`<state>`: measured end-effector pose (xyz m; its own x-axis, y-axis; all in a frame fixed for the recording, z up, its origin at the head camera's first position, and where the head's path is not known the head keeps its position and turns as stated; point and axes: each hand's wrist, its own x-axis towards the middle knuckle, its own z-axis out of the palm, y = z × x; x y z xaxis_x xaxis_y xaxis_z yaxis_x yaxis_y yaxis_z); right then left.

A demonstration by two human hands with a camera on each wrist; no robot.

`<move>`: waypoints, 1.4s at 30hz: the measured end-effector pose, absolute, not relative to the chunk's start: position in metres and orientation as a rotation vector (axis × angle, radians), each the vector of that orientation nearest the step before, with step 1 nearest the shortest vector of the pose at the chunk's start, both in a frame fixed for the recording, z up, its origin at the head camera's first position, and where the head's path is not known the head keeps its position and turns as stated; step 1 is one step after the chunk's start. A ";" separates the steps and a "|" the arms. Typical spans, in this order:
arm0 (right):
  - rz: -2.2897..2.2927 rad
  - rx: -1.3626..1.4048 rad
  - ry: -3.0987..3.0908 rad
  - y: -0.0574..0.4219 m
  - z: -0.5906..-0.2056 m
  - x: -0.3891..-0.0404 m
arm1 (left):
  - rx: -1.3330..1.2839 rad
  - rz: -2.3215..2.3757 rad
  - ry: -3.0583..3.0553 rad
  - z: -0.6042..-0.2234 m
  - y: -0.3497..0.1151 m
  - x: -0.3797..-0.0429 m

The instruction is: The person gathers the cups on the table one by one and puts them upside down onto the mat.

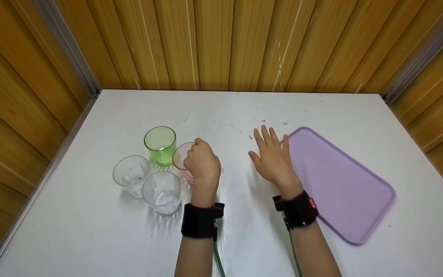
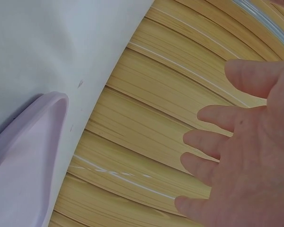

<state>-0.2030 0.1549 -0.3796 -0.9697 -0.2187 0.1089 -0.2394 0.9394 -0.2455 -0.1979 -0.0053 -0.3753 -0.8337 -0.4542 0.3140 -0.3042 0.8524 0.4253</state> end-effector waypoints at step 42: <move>0.367 0.517 -2.908 0.152 -0.381 -0.204 | 0.217 -1.372 -2.310 -0.363 -0.009 -0.197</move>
<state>-0.2043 0.1520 -0.3810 -0.9266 -0.3166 0.2030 -0.3571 0.9100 -0.2106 -0.1967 -0.0093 -0.3631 -0.8898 -0.3510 0.2918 0.0884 0.4947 0.8645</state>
